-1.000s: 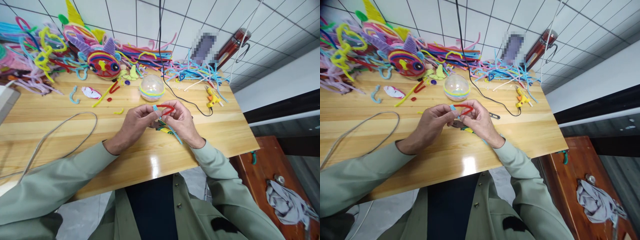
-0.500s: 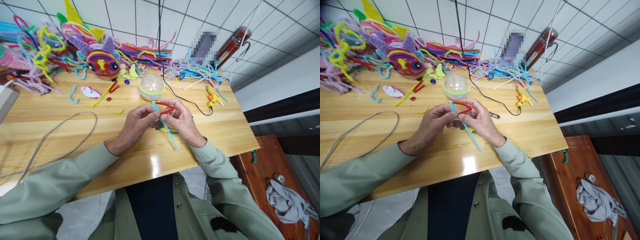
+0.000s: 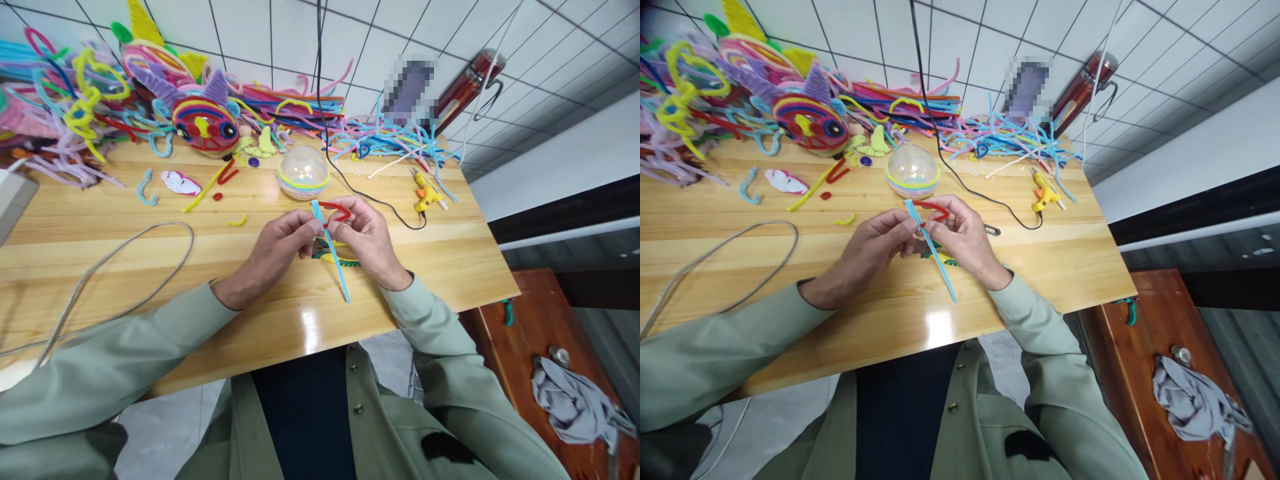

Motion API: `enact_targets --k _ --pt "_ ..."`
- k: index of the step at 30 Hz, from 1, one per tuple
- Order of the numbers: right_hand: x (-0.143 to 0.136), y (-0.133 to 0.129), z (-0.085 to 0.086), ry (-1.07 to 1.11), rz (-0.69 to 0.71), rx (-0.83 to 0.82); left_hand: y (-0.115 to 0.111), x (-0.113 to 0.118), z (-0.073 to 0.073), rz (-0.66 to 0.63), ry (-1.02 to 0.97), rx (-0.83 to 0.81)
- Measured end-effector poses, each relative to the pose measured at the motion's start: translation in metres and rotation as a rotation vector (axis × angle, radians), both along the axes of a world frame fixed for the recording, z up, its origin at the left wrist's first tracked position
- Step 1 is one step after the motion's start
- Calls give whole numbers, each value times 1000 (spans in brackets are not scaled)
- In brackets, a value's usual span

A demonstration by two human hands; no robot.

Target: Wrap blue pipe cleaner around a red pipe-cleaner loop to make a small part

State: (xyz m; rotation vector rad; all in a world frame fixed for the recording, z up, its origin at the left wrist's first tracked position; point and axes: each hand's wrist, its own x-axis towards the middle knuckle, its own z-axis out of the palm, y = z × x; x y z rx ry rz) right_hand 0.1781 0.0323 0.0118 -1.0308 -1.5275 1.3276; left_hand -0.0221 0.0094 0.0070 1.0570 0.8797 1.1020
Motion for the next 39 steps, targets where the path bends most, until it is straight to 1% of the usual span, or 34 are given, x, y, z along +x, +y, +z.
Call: enact_targets --k 4,7,9,12,14,15,17,20,23,26,28,30,32,34,36,38,39 --pt "3 2 3 36 59 -53 -3 0 2 7 56 56" --pt "14 6 5 -34 86 -36 -6 1 2 75 103 85" --pt "27 9 1 -151 51 48 -6 0 -2 135 128 73" --pt "49 6 -13 -472 33 295 -4 -2 -11 194 149 42" --pt "59 -1 -25 -723 100 448 -2 -3 -16 207 161 31" --pt "62 -5 -31 -826 141 494 -2 -3 -18 212 169 31" --pt "63 -14 -39 -962 205 546 -1 -3 -21 224 187 31" --pt "57 -22 -46 -1051 249 602 -2 -4 -22 229 200 27" --pt "51 -25 -48 -1090 265 644 -3 -5 -25 216 226 36" --pt "59 -30 -44 -1085 254 664 -4 -7 -28 236 246 56" --pt "79 -38 -39 -1067 186 662 -4 -8 -28 254 245 62" --pt "111 -46 -33 -1072 53 651 -4 -7 -26 260 243 50" --pt "153 -51 -27 -1116 -147 641 -4 -6 -25 260 250 33" --pt "197 -49 -23 -1171 -383 580 -4 -5 -25 242 266 31" --pt "237 -41 -20 -1241 -611 443 -3 -5 -26 220 281 29" --pt "266 -28 -17 -1348 -773 201 -2 -5 -28 204 279 12" --pt "276 -22 -16 -1390 -836 76 -2 -5 -29 202 271 1"
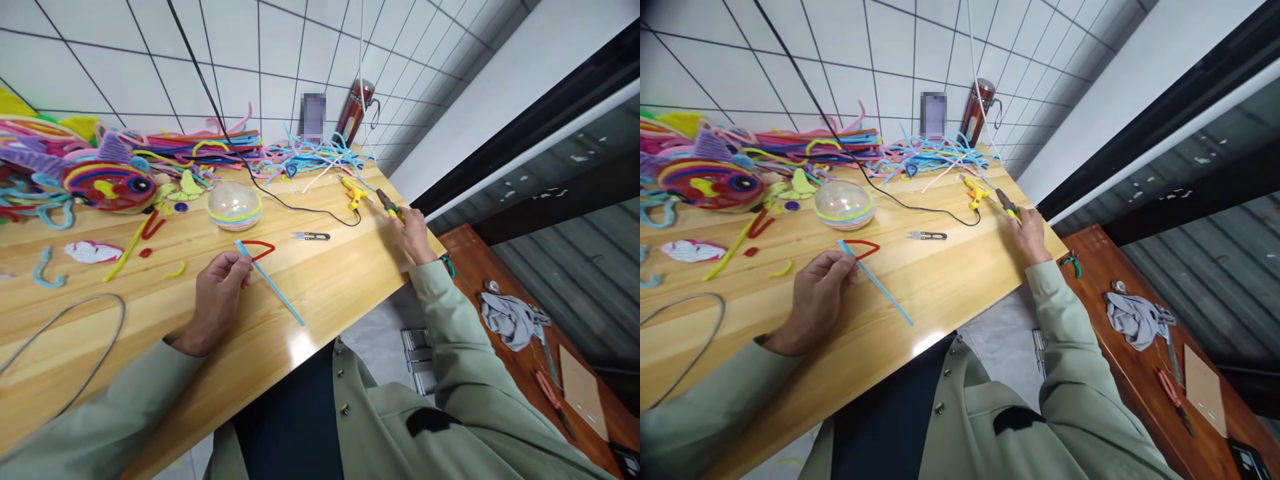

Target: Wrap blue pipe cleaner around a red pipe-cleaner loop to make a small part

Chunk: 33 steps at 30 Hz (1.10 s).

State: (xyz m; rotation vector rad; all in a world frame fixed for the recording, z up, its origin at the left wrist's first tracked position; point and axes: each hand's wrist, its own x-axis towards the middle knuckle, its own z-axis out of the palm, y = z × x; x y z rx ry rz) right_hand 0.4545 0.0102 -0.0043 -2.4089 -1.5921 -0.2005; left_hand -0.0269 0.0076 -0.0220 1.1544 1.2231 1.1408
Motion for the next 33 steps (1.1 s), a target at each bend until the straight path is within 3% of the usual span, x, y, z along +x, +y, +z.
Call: enact_targets --k 2,5,9,10,12,16,18,22,33 --pt "12 10 1 5 -114 -54 1 0 -2 7 -22 -15" --pt "14 18 2 12 -161 -98 2 2 -2 35 -42 -20" --pt "-12 19 5 -23 -135 -52 3 4 1 35 -103 -14" --pt "-26 18 6 -35 -12 62 3 4 1 26 -121 -24" --pt "-67 14 7 10 366 244 3 5 3 30 -172 -45" --pt "-179 9 7 52 1055 349 -1 7 11 28 -303 -117" --pt "-224 13 7 20 1280 442 -3 7 15 13 -360 -142" --pt "-264 31 8 -36 1391 611 -4 8 22 -13 -441 -166" --pt "-259 45 2 29 1437 632 0 8 23 -58 -552 -275"
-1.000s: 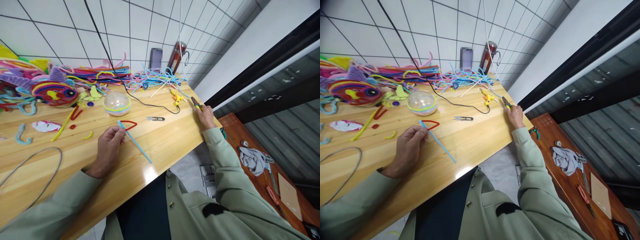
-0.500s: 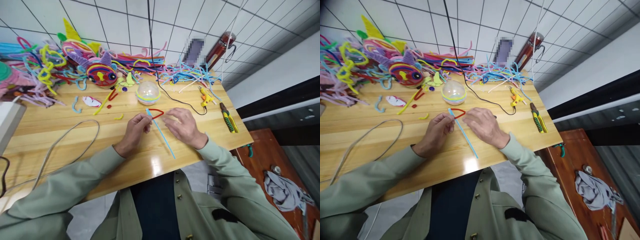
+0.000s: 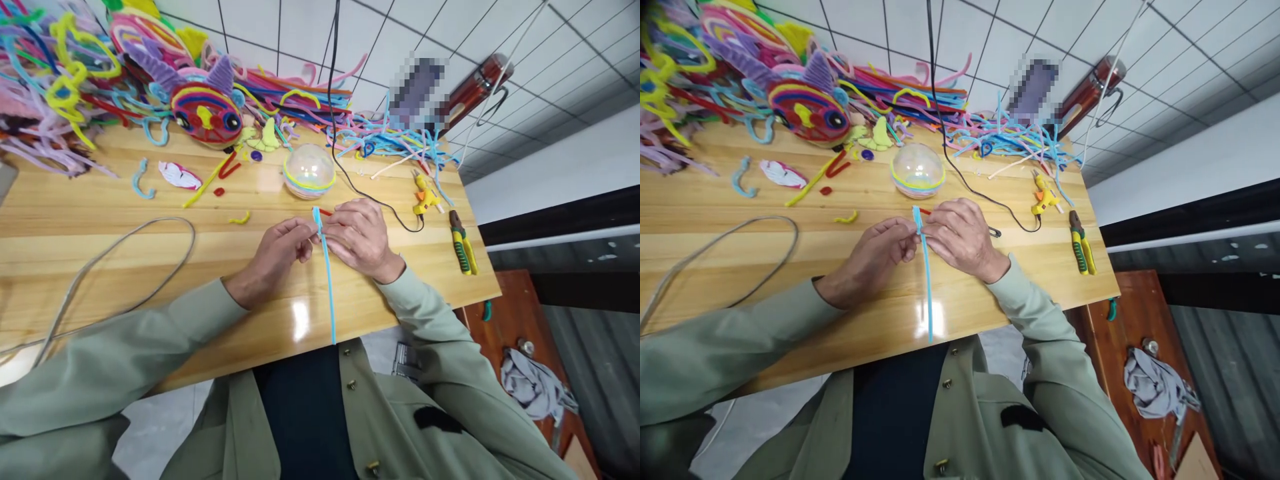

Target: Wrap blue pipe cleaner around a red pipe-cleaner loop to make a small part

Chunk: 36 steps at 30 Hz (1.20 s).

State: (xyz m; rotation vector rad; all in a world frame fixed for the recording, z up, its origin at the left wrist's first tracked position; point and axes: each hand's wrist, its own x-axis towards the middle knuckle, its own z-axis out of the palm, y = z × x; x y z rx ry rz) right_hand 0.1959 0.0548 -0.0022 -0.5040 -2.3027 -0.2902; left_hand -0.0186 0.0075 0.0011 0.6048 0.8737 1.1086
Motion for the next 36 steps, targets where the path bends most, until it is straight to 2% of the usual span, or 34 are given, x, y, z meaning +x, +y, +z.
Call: enact_targets --k 4,9,13,22,25,29,32,36 --pt "5 1 -2 2 18 -31 2 -1 -2 -29 39 21" --pt "13 1 -9 -44 -14 -147 3 -3 -9 -62 109 74" --pt "15 0 -12 -32 -24 -147 3 -3 -14 -76 156 96" --pt "13 -4 -10 -29 -46 -91 2 -3 -3 -98 112 45" --pt "12 -8 -8 -40 -99 -50 2 -3 -6 -52 124 39" --pt "13 -10 -12 -126 -163 -132 3 -2 -12 -9 134 46" --pt "13 -9 -17 -111 -135 -172 2 -2 -10 -4 99 41" --pt "11 -7 -18 -13 -48 -110 1 -1 -3 -34 29 24"
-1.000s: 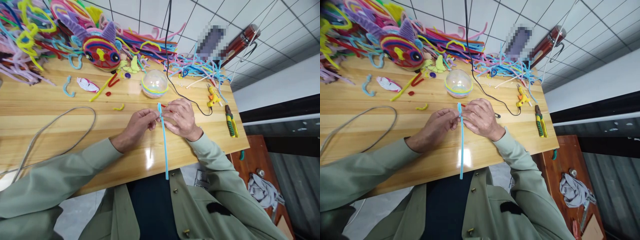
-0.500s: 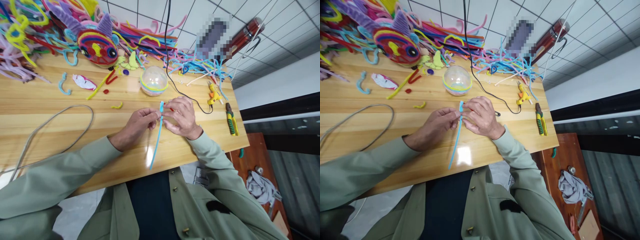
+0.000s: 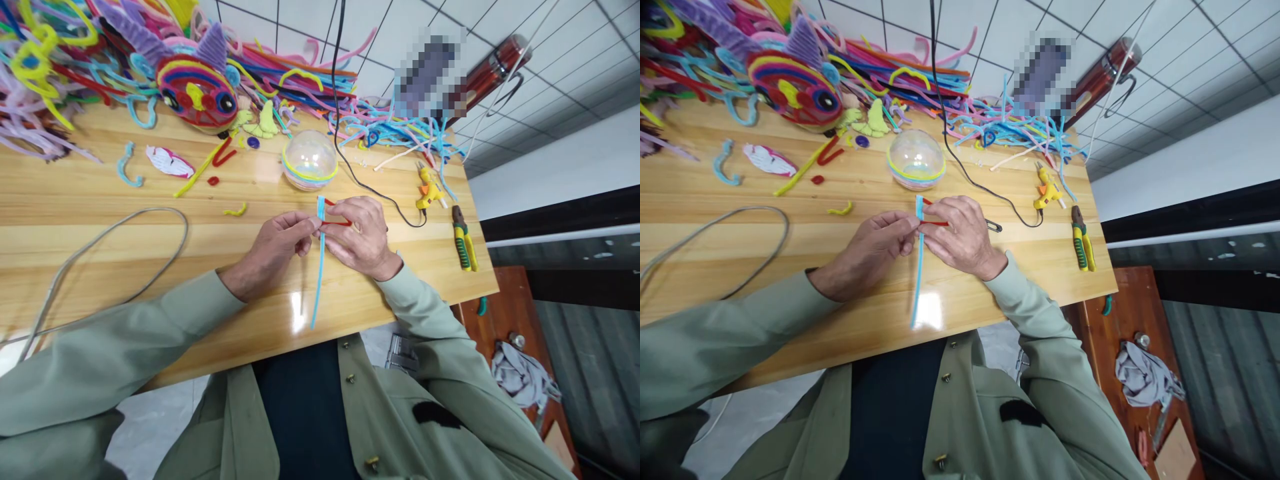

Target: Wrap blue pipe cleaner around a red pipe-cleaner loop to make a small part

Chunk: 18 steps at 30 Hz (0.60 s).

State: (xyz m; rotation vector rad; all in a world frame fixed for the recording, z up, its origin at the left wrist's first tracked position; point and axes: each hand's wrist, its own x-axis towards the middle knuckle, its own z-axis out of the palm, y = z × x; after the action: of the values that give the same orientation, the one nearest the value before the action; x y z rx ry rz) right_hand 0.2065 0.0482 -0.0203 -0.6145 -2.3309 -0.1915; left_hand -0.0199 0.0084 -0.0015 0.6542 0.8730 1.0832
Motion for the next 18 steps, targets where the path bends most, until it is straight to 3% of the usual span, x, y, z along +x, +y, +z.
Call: enact_targets --k 7,13,18 --pt "5 0 -1 -14 -31 -118 2 -1 1 -51 -66 -3" --pt "-2 0 3 103 13 -22 3 0 0 -57 -111 -30" --pt "-1 0 1 104 8 -36 4 0 -5 -86 -177 -53"
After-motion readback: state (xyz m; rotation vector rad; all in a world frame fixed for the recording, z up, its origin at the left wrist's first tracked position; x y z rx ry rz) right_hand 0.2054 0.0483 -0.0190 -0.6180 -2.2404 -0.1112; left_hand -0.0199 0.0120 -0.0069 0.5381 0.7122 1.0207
